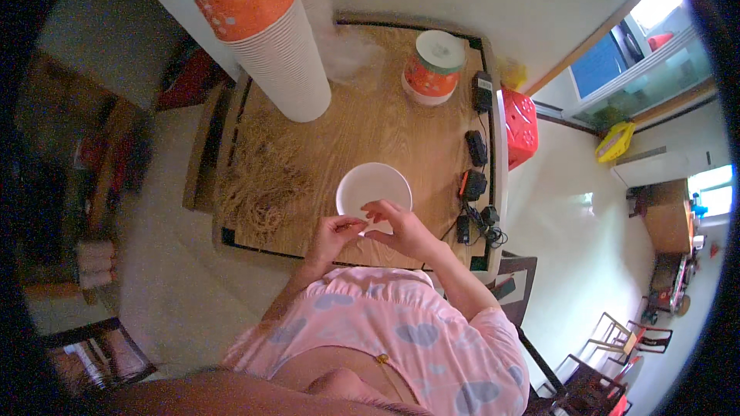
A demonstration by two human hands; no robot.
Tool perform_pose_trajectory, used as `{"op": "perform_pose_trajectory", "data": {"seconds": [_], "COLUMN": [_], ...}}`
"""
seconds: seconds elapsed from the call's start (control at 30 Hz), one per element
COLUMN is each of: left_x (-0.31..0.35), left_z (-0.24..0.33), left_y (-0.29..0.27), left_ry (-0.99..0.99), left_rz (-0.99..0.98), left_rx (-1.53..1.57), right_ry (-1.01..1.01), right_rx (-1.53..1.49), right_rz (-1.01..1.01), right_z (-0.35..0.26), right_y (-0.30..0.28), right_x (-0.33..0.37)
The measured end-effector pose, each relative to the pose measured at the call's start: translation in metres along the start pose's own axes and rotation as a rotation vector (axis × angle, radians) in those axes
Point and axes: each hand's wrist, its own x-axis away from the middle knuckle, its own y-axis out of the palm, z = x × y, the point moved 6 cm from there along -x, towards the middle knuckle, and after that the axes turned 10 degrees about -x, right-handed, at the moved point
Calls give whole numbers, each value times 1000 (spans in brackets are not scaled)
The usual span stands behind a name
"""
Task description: Manually placing dried noodle nests or shredded material into decorative paper cups and stacking them on a table.
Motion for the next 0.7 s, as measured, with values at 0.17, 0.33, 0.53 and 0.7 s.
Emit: {"op": "perform_pose_trajectory", "data": {"seconds": [0.17,0.33,0.53,0.7], "left_x": [-5,-6,5,12], "left_z": [1,-2,6,5], "left_y": [2,5,6,11], "left_ry": [-58,33,31,6], "left_rz": [-5,25,149,150], "left_rx": [32,70,86,88], "right_ry": [-115,-140,-70,-55], "right_rx": [123,177,109,135], "right_rz": [-95,-60,68,100], "right_z": [8,5,22,28], "right_y": [-4,-6,8,16], "right_x": [5,8,17,21]}}
